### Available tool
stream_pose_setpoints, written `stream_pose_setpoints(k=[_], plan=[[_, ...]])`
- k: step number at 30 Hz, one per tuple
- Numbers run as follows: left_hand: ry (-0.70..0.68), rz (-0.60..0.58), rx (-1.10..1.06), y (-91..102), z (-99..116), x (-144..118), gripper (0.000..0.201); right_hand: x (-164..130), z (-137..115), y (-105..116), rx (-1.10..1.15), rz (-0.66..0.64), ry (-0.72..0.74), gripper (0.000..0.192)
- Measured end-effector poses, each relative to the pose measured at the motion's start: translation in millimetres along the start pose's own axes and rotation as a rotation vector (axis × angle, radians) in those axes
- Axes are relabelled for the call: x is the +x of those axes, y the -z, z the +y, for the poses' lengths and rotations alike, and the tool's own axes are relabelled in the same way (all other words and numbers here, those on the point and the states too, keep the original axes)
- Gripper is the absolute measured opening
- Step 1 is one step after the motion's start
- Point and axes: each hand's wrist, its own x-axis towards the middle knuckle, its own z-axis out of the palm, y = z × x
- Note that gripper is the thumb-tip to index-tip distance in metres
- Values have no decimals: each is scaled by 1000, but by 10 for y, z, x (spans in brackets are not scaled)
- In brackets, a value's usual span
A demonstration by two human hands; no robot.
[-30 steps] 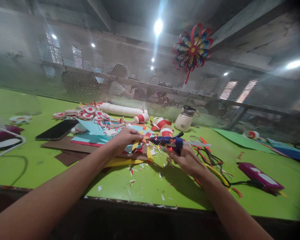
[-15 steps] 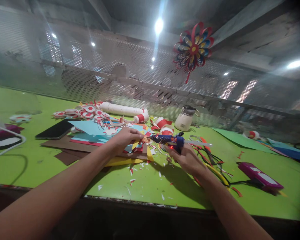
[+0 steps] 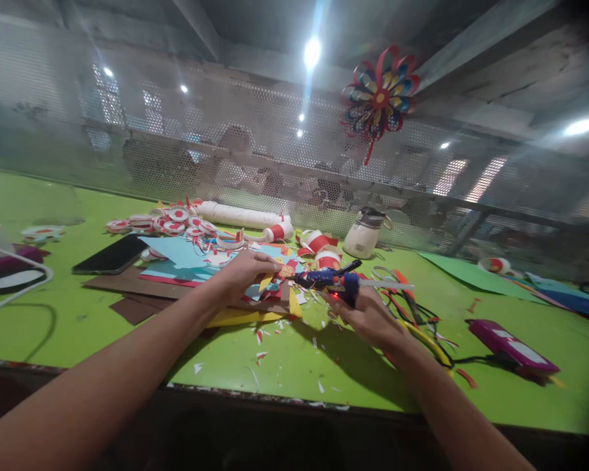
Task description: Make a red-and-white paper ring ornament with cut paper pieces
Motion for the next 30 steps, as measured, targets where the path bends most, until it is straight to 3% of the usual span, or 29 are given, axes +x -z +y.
stream_pose_setpoints(k=[7,12,19,30], plan=[[-28,38,-37,41,2,22,12,-6,23,-7,-17,-61,-21,22],[-41,69,-76,56,-7,34,11,1,39,-9,18,-12,4,24],[-21,95,-66,27,2,18,11,0,88,-24,93,26,-82,27],[44,6,5,-42,-6,-10,12,20,24,-37,27,71,-25,25]])
